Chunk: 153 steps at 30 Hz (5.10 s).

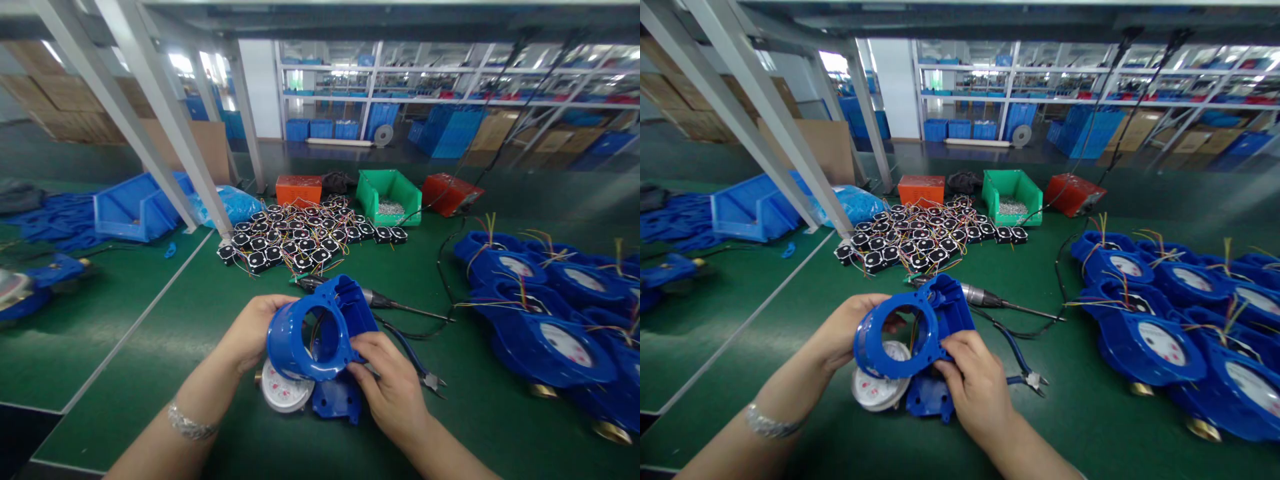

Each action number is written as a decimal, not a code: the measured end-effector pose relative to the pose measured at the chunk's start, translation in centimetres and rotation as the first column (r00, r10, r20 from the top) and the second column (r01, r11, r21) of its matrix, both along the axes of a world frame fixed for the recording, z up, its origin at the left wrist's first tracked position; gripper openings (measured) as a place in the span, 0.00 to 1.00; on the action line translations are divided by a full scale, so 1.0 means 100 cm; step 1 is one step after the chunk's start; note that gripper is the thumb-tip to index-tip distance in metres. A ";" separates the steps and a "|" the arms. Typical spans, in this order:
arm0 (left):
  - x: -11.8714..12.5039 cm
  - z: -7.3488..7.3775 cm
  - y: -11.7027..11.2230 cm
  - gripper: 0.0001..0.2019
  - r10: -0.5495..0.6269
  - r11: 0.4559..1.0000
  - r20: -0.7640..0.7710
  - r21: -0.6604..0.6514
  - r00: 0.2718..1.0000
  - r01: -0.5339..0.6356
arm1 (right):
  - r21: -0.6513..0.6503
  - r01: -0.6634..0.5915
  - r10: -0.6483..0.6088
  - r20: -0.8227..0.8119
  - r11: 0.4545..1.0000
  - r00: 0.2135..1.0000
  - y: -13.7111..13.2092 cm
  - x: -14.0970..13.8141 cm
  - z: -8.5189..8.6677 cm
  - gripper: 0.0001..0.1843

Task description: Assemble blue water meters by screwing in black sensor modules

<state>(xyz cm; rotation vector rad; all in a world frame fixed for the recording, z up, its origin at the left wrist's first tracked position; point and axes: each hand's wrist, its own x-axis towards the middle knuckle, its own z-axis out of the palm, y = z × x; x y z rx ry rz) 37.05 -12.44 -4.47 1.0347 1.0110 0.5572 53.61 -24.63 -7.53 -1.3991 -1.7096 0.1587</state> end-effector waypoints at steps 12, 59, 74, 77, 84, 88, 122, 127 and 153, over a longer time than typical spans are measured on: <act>-0.016 0.020 -0.034 0.20 0.090 0.993 0.041 0.068 0.995 -0.093 | -0.157 0.038 0.004 0.260 0.987 0.966 -0.012 -0.007 0.036 0.14; -0.020 -0.043 -0.083 0.45 0.075 0.951 -0.138 0.309 0.988 -0.029 | -0.715 -0.110 -0.380 -0.488 0.691 0.786 -0.001 0.016 -0.018 0.25; -0.003 -0.029 -0.039 0.43 -0.285 0.950 0.107 0.159 0.952 0.267 | -0.384 -0.456 -0.375 -0.920 0.803 0.114 0.003 -0.005 -0.025 0.33; -0.002 -0.027 -0.037 0.42 -0.299 0.946 0.091 0.157 0.950 0.283 | -0.326 -0.500 -0.338 -0.939 0.802 0.070 0.001 -0.003 -0.026 0.42; -0.004 -0.027 -0.033 0.42 -0.330 0.928 -0.004 0.182 0.944 0.325 | -0.158 -0.623 -0.213 -0.977 0.766 -0.015 -0.009 0.007 -0.023 0.46; -0.005 -0.032 -0.032 0.41 -0.336 0.927 0.001 0.175 0.942 0.331 | -0.226 -0.562 -0.244 -0.969 0.796 0.045 -0.008 0.002 -0.017 0.53; 0.018 -0.042 -0.026 0.15 0.040 0.853 -0.022 0.522 0.999 -0.023 | -0.586 0.620 -0.189 0.630 0.522 0.753 -0.011 0.022 -0.024 0.36; 0.017 -0.056 -0.034 0.19 0.079 0.961 0.112 0.254 0.991 -0.106 | -0.675 0.507 -0.252 0.446 0.536 0.859 -0.011 0.040 -0.006 0.26; 0.015 -0.063 -0.033 0.15 -0.048 0.927 0.092 0.375 0.995 0.009 | -0.127 -0.332 0.114 -0.777 0.935 0.619 0.040 -0.005 0.028 0.22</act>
